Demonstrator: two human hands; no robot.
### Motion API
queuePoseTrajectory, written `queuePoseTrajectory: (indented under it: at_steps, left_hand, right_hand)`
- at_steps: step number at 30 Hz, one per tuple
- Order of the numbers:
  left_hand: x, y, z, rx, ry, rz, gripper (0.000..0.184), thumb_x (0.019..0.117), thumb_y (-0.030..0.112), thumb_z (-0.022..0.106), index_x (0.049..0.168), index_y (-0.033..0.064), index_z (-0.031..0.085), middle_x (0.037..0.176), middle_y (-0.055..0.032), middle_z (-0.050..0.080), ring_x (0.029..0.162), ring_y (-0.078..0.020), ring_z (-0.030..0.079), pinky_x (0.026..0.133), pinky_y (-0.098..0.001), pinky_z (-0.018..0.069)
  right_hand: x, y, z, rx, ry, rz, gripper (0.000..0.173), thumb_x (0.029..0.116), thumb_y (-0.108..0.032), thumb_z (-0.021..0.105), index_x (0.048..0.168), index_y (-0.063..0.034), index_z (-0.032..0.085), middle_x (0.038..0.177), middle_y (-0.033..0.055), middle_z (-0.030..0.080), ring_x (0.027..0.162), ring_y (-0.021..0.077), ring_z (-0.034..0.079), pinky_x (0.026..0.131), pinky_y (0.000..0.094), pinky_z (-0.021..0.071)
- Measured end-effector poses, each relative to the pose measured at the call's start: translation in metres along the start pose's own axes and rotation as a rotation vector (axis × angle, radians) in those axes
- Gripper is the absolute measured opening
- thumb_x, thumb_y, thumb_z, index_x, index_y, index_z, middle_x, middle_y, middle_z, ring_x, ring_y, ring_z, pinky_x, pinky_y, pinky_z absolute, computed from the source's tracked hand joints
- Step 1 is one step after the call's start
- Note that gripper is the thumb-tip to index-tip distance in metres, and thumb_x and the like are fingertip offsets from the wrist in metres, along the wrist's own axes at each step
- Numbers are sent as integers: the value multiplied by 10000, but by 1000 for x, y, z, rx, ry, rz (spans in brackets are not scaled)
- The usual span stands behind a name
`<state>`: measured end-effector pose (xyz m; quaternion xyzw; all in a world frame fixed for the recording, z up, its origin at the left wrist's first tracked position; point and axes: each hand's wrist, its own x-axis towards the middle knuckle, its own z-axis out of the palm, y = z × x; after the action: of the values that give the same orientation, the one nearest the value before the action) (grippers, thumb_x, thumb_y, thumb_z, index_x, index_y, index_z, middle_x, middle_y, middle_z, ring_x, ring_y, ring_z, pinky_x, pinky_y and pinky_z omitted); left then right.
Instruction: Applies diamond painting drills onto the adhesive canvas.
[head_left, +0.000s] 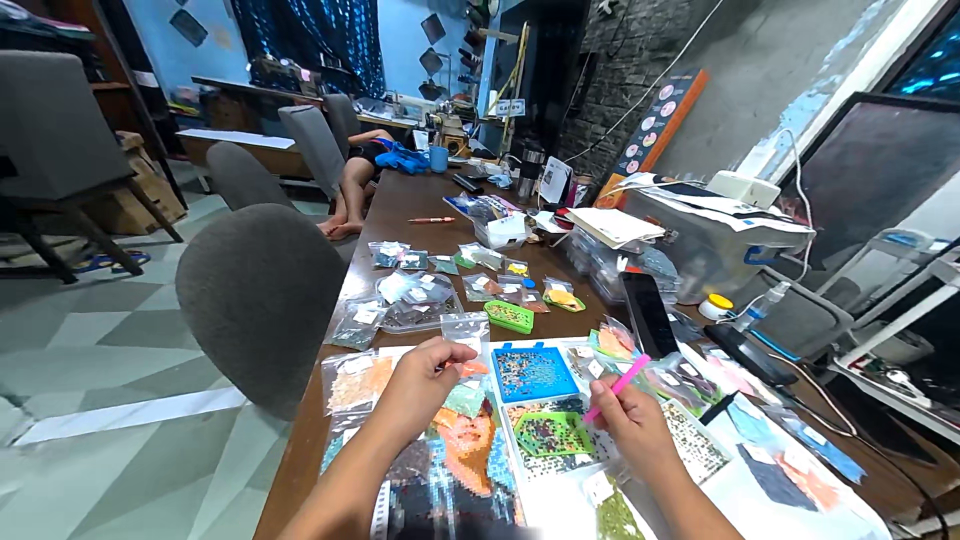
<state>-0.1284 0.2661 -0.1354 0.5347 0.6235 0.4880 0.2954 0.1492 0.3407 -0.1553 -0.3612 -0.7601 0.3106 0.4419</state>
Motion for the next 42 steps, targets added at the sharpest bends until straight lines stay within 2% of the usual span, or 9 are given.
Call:
queuePoseTrajectory:
  at_steps: [3, 6, 8, 12, 17, 22, 28, 42]
  left_hand:
    - [0, 5, -1, 31, -3, 26, 156, 993, 9, 613, 1076, 57, 736, 1037, -44, 678, 890, -104, 637, 816, -281, 535]
    - [-2, 6, -3, 58, -16, 69, 177, 1000, 8, 589, 1099, 41, 731, 1060, -62, 672, 937, -127, 635, 854, -307, 532]
    - [-2, 6, -3, 55, -18, 88, 193, 999, 1, 580, 1116, 34, 729, 1083, -81, 675, 964, -146, 633, 876, -327, 524]
    - [-1, 7, -3, 33, -37, 82, 218, 995, -23, 558, 1128, 26, 723, 1098, -101, 664, 984, -164, 630, 893, -339, 520]
    - [-1, 9, -3, 25, -38, 90, 222, 990, -36, 557, 1123, 23, 725, 1112, -111, 661, 1004, -171, 626, 905, -335, 512]
    - [0, 7, -2, 12, -36, 112, 227, 983, -39, 559, 1126, 24, 724, 1104, -104, 667, 992, -165, 631, 894, -332, 517]
    - [0, 8, -2, 5, -39, 117, 235, 983, -46, 552, 1128, 23, 724, 1098, -105, 663, 994, -165, 623, 894, -327, 511]
    - [1, 8, -2, 13, -43, 127, 233, 978, -49, 556, 1123, 17, 726, 1094, -111, 664, 991, -173, 630, 897, -335, 517]
  right_hand:
    - [-6, -15, -1, 73, 26, -23, 251, 1051, -245, 494, 858, -129, 604, 673, -138, 595, 560, -70, 539, 529, 120, 463]
    - [-29, -40, 7, 163, -14, -59, 283, 1067, -384, 506, 858, -223, 608, 707, -164, 633, 581, -67, 574, 526, 119, 484]
    - [-50, -61, 16, 227, -83, -65, 281, 1068, -421, 489, 891, -246, 618, 746, -173, 647, 626, -77, 593, 546, 116, 501]
    - [-90, -81, 35, 325, -209, -143, 310, 1084, -388, 447, 942, -174, 620, 742, -116, 632, 662, -93, 591, 589, 99, 494]
    - [-110, -76, 55, 372, -241, -212, 321, 1091, -360, 459, 943, -119, 608, 724, -57, 624, 665, -71, 605, 610, 114, 509]
    - [-111, -73, 59, 351, -264, -266, 305, 1091, -330, 474, 944, -92, 595, 741, -34, 619, 692, -72, 603, 635, 102, 503]
    - [-111, -75, 60, 271, -284, -331, 325, 1086, -303, 499, 913, -39, 579, 726, 39, 601, 672, -14, 597, 637, 124, 494]
    - [-109, -78, 60, 193, -325, -404, 334, 1093, -278, 491, 882, -28, 562, 699, 82, 571, 637, 57, 582, 626, 158, 488]
